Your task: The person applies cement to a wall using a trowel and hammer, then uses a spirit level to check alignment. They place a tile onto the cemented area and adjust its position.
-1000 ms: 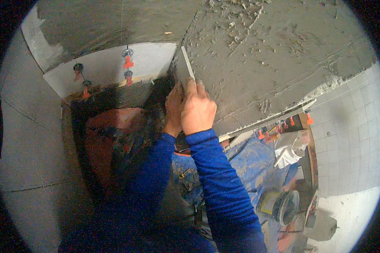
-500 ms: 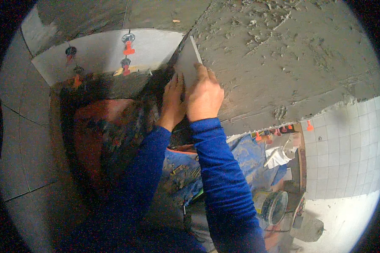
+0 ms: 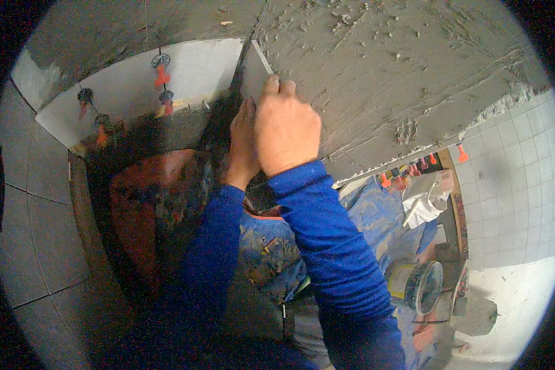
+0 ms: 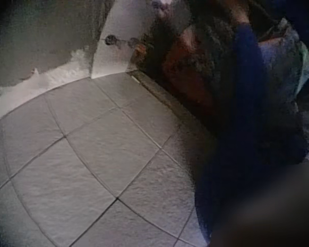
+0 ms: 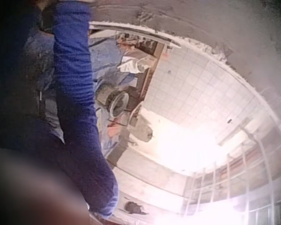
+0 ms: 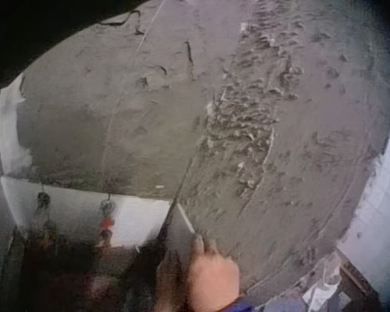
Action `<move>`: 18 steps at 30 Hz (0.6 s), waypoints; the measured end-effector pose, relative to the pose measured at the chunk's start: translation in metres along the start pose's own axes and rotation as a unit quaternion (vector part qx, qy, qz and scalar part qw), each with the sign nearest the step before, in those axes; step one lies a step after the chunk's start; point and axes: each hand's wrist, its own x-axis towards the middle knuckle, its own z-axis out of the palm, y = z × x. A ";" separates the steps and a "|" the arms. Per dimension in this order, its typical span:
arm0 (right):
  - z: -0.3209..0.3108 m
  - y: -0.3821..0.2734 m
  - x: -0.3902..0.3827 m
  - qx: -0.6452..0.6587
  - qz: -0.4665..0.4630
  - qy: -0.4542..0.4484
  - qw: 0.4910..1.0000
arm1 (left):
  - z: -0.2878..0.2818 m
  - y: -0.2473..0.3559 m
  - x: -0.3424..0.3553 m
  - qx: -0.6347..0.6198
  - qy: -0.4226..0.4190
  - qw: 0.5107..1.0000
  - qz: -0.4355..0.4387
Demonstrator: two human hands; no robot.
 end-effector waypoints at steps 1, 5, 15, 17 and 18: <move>-0.007 0.002 0.001 -0.035 -0.021 -0.023 0.999 | -0.003 0.004 0.000 -0.017 0.003 1.000 -0.010; -0.023 0.011 0.016 -0.094 -0.058 -0.081 0.991 | -0.020 0.021 -0.004 -0.087 0.022 0.996 -0.020; -0.013 0.019 0.017 -0.080 -0.079 0.003 0.994 | -0.026 0.026 -0.005 -0.108 0.036 0.992 -0.054; -0.013 0.019 0.017 -0.078 -0.068 -0.006 0.995 | -0.025 0.023 -0.003 -0.102 0.041 0.993 -0.041; -0.012 0.018 0.017 -0.074 -0.063 -0.013 0.995 | -0.025 0.022 -0.002 -0.101 0.041 0.993 -0.036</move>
